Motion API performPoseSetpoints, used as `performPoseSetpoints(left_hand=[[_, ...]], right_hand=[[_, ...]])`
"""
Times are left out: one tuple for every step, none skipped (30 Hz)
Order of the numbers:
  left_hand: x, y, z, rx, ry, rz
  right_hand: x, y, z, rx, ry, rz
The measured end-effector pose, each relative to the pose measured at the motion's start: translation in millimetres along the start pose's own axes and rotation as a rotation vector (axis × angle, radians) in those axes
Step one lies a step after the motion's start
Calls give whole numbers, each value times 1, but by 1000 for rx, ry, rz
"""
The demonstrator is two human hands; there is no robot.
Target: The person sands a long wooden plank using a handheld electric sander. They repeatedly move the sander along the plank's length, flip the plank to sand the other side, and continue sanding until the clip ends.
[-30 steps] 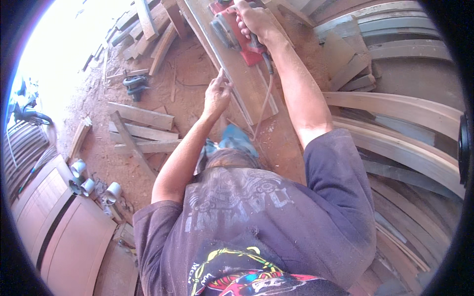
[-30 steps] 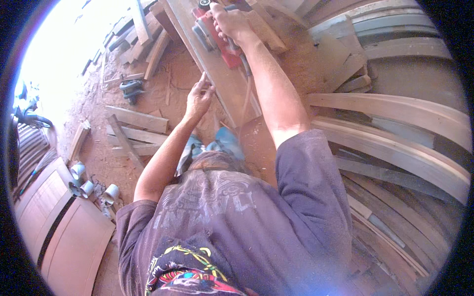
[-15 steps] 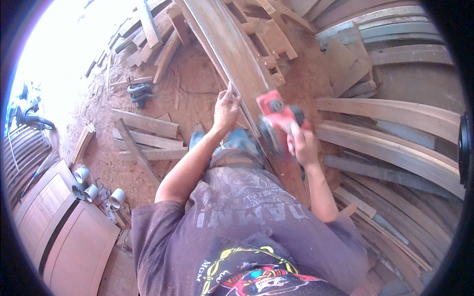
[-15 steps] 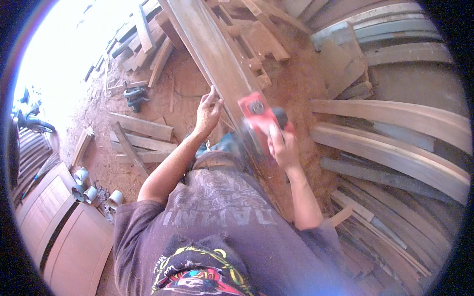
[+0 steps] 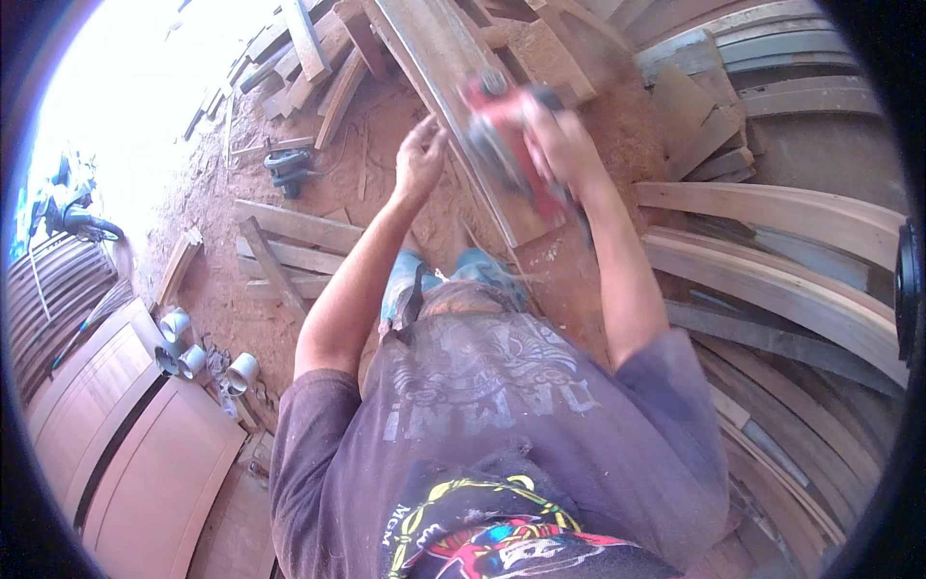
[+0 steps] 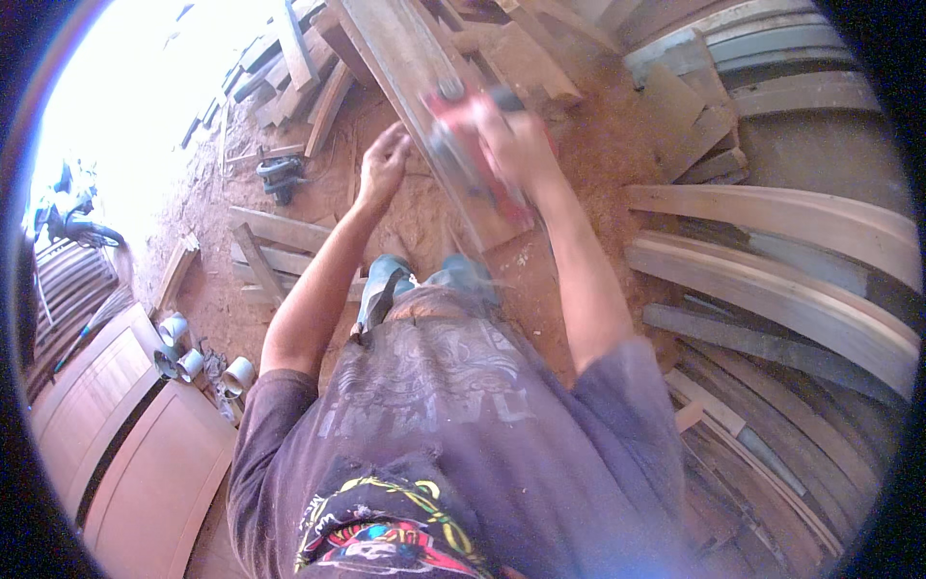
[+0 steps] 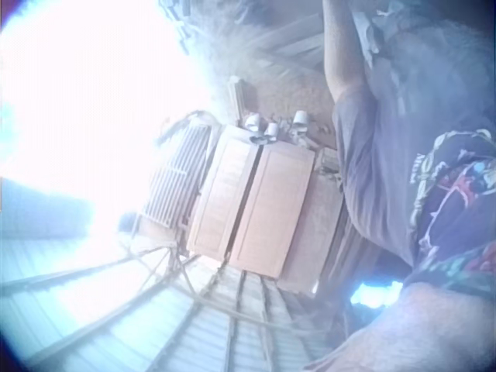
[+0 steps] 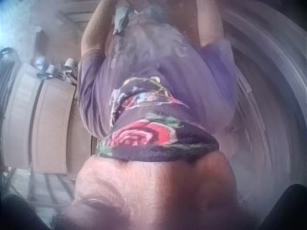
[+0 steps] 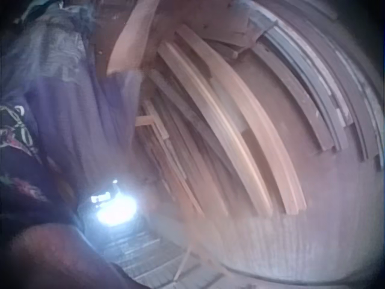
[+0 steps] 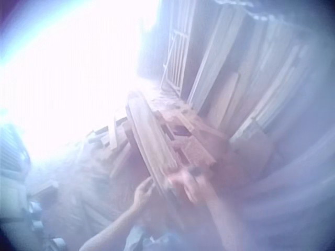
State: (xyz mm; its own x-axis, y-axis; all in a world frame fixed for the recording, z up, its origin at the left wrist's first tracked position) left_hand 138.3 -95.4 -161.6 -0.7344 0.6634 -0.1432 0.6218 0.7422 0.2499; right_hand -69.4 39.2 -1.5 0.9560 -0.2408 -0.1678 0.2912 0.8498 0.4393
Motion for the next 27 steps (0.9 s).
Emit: performPoseSetpoints(left_hand=[[-6,-18,-8,2,-71,-10],[-12,-33,-15,3,-145,-20],[-14,-50,-24,4,-184,-26],[-18,-68,-27,-10,-217,-13],[-26,-86,-24,-14,-221,-43],[-32,-103,-18,-19,-228,-67],[-38,-118,-14,-6,-273,-101],[-43,-125,-6,-2,-276,-84],[-46,-133,-3,9,-279,-63],[-52,-141,-1,18,-284,-48],[-48,-141,-2,35,-238,18],[-42,-136,-10,19,-238,25],[-35,-129,-24,5,-239,31],[-34,-119,-33,-17,-239,29],[-35,-118,-40,37,-289,49],[-37,-116,-41,28,-310,58],[-39,-114,-40,20,-328,60],[-37,-113,-39,14,-340,68],[-37,-111,-39,38,-329,79],[-34,-107,-41,59,-312,92],[-30,-100,-47,82,-299,84],[-29,-97,-54,28,-301,115],[-29,-95,-59,52,-286,115],[-30,-93,-62,76,-273,109],[-32,-90,-60,20,-250,102],[-33,-88,-59,-36,-228,96],[-33,-87,-55,-69,-212,90]], right_hand=[[-1,43,-18,27,4,-39],[-1,87,-36,78,-9,-83],[0,128,-50,139,-24,-129],[4,163,-62,197,-51,-167],[10,195,-73,249,-78,-198],[15,215,-80,267,-112,-218],[16,222,-88,281,-150,-241],[18,218,-85,292,-152,-242],[18,213,-79,300,-155,-249],[20,205,-72,306,-158,-250],[19,195,-66,291,-152,-250],[17,180,-59,277,-147,-255],[15,162,-52,260,-142,-259],[15,146,-46,236,-140,-258],[12,125,-38,209,-132,-251],[10,103,-28,182,-126,-243],[8,79,-11,241,-93,-241],[5,54,0,233,-78,-225],[3,29,10,220,-68,-208],[1,3,19,214,-54,-193],[0,-26,27,51,31,-183],[1,-59,41,-52,78,-175],[1,-92,57,-153,130,-171],[4,-129,77,-152,107,-164],[9,-167,97,-154,82,-153],[10,-207,114,-112,61,-120],[10,-247,132,-67,43,-92]])
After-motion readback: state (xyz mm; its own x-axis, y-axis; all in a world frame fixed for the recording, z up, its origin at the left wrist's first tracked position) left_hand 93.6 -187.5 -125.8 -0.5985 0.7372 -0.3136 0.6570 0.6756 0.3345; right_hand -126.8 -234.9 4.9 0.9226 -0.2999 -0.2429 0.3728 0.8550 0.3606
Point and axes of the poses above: each hand's wrist, its own y-axis away from the middle knuckle, its own x-axis out of the palm, z = x × y, the point moved 4 cm from there along -y, towards the middle knuckle, and after that the axes turned 8 degrees about z, right-handed, at the moved point
